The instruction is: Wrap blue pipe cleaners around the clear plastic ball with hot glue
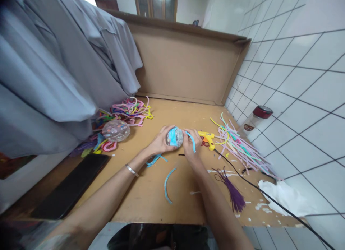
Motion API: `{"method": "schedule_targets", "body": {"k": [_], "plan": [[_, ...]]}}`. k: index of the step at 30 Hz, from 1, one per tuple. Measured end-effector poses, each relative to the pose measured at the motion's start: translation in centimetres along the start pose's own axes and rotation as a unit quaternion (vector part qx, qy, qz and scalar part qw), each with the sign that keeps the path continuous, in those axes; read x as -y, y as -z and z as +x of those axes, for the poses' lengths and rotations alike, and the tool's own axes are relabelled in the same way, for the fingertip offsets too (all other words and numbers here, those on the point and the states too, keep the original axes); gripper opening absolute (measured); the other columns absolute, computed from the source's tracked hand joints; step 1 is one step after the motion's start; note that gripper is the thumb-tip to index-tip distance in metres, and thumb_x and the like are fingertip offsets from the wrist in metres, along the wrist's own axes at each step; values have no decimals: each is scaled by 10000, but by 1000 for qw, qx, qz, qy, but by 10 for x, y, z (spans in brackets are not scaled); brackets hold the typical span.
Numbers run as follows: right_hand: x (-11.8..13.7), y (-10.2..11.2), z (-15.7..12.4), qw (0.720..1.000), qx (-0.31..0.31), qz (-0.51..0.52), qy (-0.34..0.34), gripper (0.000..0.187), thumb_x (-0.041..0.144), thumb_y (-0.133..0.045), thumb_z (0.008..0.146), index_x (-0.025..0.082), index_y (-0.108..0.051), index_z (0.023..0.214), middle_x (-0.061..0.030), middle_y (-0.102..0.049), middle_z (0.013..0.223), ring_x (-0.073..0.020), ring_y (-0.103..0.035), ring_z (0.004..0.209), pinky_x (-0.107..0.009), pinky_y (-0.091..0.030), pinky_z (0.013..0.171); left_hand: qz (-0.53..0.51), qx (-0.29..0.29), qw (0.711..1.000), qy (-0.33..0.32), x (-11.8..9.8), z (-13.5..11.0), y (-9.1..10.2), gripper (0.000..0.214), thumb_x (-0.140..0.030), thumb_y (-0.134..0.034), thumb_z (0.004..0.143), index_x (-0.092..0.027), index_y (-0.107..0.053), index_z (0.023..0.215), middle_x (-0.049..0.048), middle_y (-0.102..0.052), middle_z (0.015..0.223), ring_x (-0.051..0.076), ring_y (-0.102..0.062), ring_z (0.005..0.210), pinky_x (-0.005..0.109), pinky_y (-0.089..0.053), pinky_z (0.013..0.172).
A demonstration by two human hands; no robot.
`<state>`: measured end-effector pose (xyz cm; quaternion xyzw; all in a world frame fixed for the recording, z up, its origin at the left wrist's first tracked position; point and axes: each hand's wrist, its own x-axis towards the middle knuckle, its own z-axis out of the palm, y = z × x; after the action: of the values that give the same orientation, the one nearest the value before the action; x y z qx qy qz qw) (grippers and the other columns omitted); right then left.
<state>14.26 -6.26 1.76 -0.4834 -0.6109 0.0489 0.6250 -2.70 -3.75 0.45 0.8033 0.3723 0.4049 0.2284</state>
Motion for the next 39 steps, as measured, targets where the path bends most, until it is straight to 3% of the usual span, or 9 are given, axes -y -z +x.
{"method": "schedule_targets", "body": {"k": [8, 14, 16, 18, 20, 23, 26, 32, 39], "plan": [[-21, -1, -15, 994, 36, -65, 81, 167, 199, -481, 858, 215, -633, 792, -52, -645, 836, -197, -609, 825, -355, -495, 805, 49, -39, 998, -9, 2, -4, -2, 832, -324, -824, 568, -206, -521, 1334, 120, -471, 1289, 355, -472, 1233, 491, -398, 1087], [-35, 14, -37, 968, 210, -125, 52, 349, 41, -432, 729, 192, -686, 912, -89, -688, 918, -207, -635, 891, -328, -500, 812, 62, -52, 996, 25, -1, -4, 0, 804, -336, -823, 565, -197, -528, 1300, 120, -470, 1279, 328, -473, 1230, 487, -395, 1095], [-35, 25, -32, 968, 181, -167, 48, 430, 20, -409, 711, 191, -695, 983, -104, -701, 997, -227, -628, 967, -368, -485, 884, 64, -55, 996, 25, -2, -4, -2, 797, -334, -821, 567, -213, -530, 1299, 113, -477, 1283, 327, -475, 1237, 486, -392, 1100], [-34, 35, -19, 966, 79, -248, 3, 402, 71, -383, 796, 166, -682, 1048, -138, -689, 1037, -256, -609, 1023, -427, -451, 943, 69, -53, 996, 15, -2, -4, -4, 783, -337, -814, 576, -223, -536, 1299, 111, -483, 1297, 336, -464, 1261, 490, -388, 1104], [-34, 43, -4, 925, 49, -369, -76, 346, 225, -421, 881, 103, -652, 1107, -204, -659, 1074, -308, -590, 1050, -474, -433, 938, 72, -49, 996, 3, -2, -5, -6, 784, -336, -807, 587, -224, -533, 1313, 117, -477, 1328, 342, -447, 1292, 494, -381, 1113], [-41, 49, 12, 839, 100, -508, -167, 502, 416, -485, 898, -14, -613, 1123, -323, -605, 1125, -398, -575, 1081, -504, -441, 883, 71, -45, 996, -5, -1, -6, -9, 823, -334, -808, 599, -230, -501, 1356, 129, -448, 1384, 341, -431, 1322, 493, -371, 1126], [-53, 50, 17, 802, 150, -541, -205, 624, 489, -517, 881, -67, -576, 1159, -346, -603, 1133, -412, -599, 1068, -460, -470, 831, 73, -43, 996, -5, 2, -6, -9, 860, -339, -820, 597, -237, -476, 1378, 131, -444, 1392, 337, -429, 1324, 490, -374, 1128], [-62, 53, 23, 816, 125, -481, -296, 578, 516, -539, 845, 43, -595, 1173, -246, -649, 1144, -345, -655, 1042, -386, -494, 802, 57, -45, 997, -5, 3, -6, -9, 873, -364, -833, 592, -204, -468, 1369, 142, -427, 1372, 329, -441, 1309, 468, -390, 1122], [-33, 57, 37, 854, 24, -414, -314, 562, 527, -517, 817, 102, -589, 1178, -211, -691, 1057, -355, -659, 973, -401, -475, 752, 39, -57, 998, -10, 5, -3, -13, 867, -353, -827, 591, -203, -461, 1363, 137, -434, 1362, 335, -437, 1310, 480, -390, 1125]]}}
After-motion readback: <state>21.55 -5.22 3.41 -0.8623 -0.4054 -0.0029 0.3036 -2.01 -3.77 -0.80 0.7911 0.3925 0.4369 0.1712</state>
